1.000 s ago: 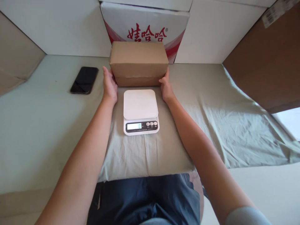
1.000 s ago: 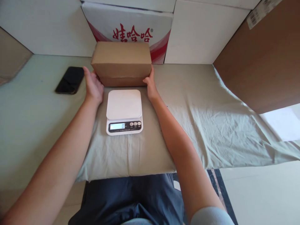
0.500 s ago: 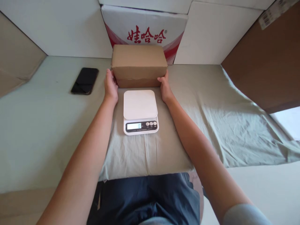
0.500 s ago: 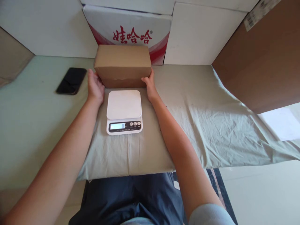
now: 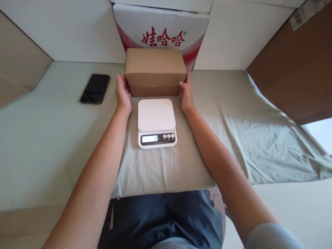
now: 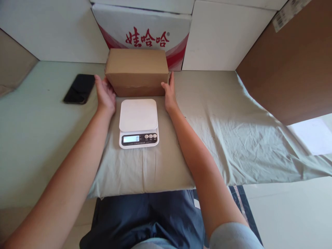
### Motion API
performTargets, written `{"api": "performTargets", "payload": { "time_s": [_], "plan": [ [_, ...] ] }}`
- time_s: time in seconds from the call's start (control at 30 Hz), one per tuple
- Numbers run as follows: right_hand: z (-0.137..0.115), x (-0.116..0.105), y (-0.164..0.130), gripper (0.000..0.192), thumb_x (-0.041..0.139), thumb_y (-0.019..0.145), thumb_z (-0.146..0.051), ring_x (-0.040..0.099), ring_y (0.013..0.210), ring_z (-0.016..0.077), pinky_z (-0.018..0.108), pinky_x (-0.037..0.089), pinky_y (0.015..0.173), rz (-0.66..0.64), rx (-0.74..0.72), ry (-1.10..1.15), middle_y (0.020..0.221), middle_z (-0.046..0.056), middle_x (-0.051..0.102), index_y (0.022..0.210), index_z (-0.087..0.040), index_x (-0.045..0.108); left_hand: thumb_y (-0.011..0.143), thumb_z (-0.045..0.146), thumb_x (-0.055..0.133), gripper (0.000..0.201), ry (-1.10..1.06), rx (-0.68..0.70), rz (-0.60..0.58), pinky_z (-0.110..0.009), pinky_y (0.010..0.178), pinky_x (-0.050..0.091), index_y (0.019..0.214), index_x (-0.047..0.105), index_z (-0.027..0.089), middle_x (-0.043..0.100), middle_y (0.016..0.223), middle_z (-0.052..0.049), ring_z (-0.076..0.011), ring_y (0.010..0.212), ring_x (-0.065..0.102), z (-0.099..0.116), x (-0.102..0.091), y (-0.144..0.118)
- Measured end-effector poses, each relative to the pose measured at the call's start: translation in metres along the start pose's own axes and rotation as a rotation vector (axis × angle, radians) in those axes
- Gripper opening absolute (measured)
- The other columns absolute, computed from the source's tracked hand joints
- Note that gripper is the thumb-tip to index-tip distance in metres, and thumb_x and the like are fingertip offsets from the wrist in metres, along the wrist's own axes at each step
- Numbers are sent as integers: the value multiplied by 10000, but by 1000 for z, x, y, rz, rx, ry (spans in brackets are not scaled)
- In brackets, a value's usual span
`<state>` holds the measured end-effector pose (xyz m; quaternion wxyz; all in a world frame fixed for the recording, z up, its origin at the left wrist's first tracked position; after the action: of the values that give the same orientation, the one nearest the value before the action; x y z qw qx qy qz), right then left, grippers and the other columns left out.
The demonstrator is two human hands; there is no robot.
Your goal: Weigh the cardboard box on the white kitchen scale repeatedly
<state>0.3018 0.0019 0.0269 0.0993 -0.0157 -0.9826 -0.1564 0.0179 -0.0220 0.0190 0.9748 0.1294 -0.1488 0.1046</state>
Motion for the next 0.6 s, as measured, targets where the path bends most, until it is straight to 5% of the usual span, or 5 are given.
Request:
{"api": "performTargets", "payload": {
  "time_s": [0.13, 0.37, 0.6],
  "plan": [
    [0, 0, 0, 949, 710, 758, -813, 413, 1761, 230, 494, 301, 1519, -65, -5, -1, 1783, -131, 611, 1628, -458, 581, 884, 1071, 414, 985, 74, 22, 27, -556, 1354, 417, 1282, 809, 262, 715, 1681, -101, -275, 1748, 462, -2, 1, 4],
    [9, 3, 6, 913, 718, 752, -788, 570, 1635, 282, 504, 357, 1488, -65, -16, 28, 1589, -1, 766, 1530, -314, 660, 860, 1135, 356, 1046, 41, 32, 69, -553, 1284, 495, 1195, 809, 254, 809, 1535, -113, -315, 1670, 564, -2, 9, 2],
    [-1, 6, 1, 710, 702, 758, -808, 546, 1692, 322, 533, 357, 1508, -96, -11, 5, 1522, -10, 796, 1325, -382, 743, 773, 1110, 607, 915, 32, 39, 33, -543, 1244, 549, 1135, 808, 295, 836, 1467, -112, -358, 1648, 583, -3, 9, 3]
  ]
}}
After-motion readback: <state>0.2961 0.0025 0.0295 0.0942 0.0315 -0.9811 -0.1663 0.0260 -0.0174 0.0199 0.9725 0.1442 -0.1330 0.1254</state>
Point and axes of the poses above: each hand's wrist, its own y-axis towards the middle knuckle, its own x-axis out of the palm, z = x × y, the point moved 1 cm from there along y, towards the middle knuckle
